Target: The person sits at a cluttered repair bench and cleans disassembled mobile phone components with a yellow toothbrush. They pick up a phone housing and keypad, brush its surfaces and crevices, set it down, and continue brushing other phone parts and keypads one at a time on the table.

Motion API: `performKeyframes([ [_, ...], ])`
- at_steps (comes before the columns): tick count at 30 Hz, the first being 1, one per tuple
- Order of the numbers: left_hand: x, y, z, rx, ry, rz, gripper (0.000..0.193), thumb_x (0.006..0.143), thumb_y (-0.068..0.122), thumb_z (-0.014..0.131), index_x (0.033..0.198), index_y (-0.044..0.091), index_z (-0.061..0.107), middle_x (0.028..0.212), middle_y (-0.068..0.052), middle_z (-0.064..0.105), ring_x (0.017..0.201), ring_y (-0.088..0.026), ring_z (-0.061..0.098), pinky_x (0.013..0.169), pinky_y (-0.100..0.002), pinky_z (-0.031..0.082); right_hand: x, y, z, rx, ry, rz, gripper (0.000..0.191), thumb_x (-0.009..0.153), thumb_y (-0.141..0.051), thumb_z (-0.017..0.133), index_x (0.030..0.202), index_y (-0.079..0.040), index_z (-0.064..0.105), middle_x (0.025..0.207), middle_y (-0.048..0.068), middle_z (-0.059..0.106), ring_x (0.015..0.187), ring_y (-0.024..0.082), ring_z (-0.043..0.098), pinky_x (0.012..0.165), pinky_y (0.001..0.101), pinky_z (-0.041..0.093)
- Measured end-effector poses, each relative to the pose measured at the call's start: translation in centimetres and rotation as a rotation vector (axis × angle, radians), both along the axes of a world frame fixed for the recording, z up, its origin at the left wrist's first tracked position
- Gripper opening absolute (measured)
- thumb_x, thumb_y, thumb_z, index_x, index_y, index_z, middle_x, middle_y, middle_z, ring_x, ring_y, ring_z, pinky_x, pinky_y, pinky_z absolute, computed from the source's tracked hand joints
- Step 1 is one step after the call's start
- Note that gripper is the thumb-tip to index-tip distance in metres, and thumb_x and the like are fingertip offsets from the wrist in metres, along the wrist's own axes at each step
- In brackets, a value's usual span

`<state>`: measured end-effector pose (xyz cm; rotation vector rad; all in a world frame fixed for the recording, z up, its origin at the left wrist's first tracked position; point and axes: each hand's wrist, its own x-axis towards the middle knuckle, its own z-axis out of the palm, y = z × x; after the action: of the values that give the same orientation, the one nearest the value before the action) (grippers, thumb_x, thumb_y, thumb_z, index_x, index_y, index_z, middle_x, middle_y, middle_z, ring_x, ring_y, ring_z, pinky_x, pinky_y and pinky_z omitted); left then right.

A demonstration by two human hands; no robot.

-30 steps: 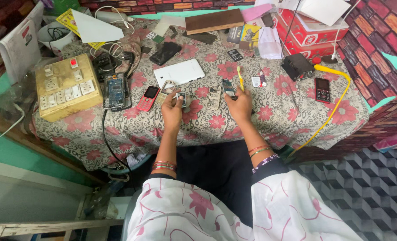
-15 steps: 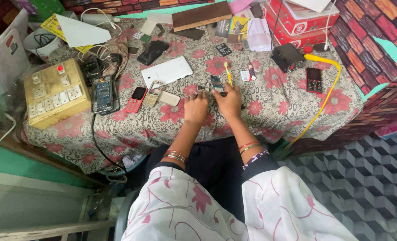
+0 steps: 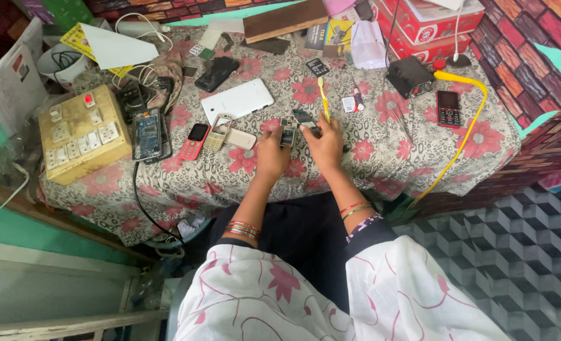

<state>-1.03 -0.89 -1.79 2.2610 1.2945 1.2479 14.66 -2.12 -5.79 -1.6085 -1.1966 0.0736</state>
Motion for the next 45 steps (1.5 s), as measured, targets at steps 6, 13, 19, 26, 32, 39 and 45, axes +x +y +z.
performKeyframes([
  [6,-0.3,1.3,-0.6,-0.135,-0.07,0.063,0.033,0.075,0.005,0.07,0.107,0.006,0.078,0.087,-0.02,0.072,0.093,-0.037,0.065,0.085,-0.046,0.054,-1.5,-1.2,0.7,0.093,-0.113,0.076,0.061,0.086,-0.027,0.086,0.137,0.0,0.064,0.103,0.013,0.061,0.078,0.024,0.065,0.069,0.0381,0.055],
  [13,-1.0,0.8,-1.2,-0.073,-0.151,0.043,0.032,0.073,0.012,0.081,0.104,0.007,0.077,0.091,-0.022,0.066,0.089,-0.039,0.065,0.081,-0.046,0.055,-2.5,-2.1,1.1,0.246,-0.238,0.266,0.034,0.087,-0.022,0.086,0.114,-0.005,0.075,0.107,0.011,0.064,0.09,0.026,0.068,0.077,0.036,0.056],
  [19,-0.4,-0.1,-1.3,-0.002,-0.126,0.11,0.036,0.069,0.012,0.085,0.103,0.005,0.074,0.097,-0.026,0.063,0.092,-0.045,0.064,0.082,-0.051,0.053,-2.1,-2.4,1.1,0.163,-0.043,0.392,0.023,0.089,-0.006,0.076,0.112,-0.004,0.076,0.103,0.008,0.064,0.084,0.018,0.069,0.073,0.0306,0.057],
  [26,-0.5,0.2,-1.9,-0.095,-0.165,0.14,0.033,0.072,0.007,0.078,0.105,0.005,0.073,0.1,-0.024,0.063,0.093,-0.043,0.064,0.084,-0.049,0.053,-1.2,-1.8,0.7,0.211,0.159,0.34,0.029,0.089,0.002,0.07,0.117,-0.003,0.075,0.105,0.005,0.063,0.087,0.013,0.069,0.075,0.0264,0.057],
  [32,-0.4,0.2,-1.9,-0.122,-0.234,0.151,0.036,0.07,0.002,0.073,0.106,0.004,0.071,0.099,-0.022,0.062,0.091,-0.041,0.064,0.082,-0.048,0.052,-1.4,-2.0,1.0,0.229,0.13,0.329,0.033,0.088,0.004,0.069,0.119,-0.002,0.075,0.107,0.007,0.062,0.087,0.014,0.068,0.077,0.0267,0.056],
  [39,-1.6,-0.3,-2.2,-0.191,-0.525,0.059,0.023,0.086,0.002,0.074,0.109,0.001,0.073,0.087,-0.007,0.062,0.072,-0.016,0.061,0.069,-0.03,0.052,-2.0,-3.2,2.2,0.226,-0.096,0.376,0.03,0.089,0.0,0.074,0.119,-0.003,0.074,0.108,0.01,0.066,0.092,0.021,0.071,0.081,0.0319,0.056],
  [45,-1.7,0.1,-2.9,-0.326,-0.943,-0.03,0.018,0.093,0.001,0.07,0.111,0.002,0.07,0.083,0.004,0.06,0.068,-0.003,0.049,0.057,-0.021,0.042,-2.4,-3.1,2.1,0.241,-0.142,0.459,0.03,0.091,-0.003,0.074,0.121,-0.004,0.073,0.113,0.011,0.066,0.098,0.024,0.07,0.082,0.0328,0.057],
])
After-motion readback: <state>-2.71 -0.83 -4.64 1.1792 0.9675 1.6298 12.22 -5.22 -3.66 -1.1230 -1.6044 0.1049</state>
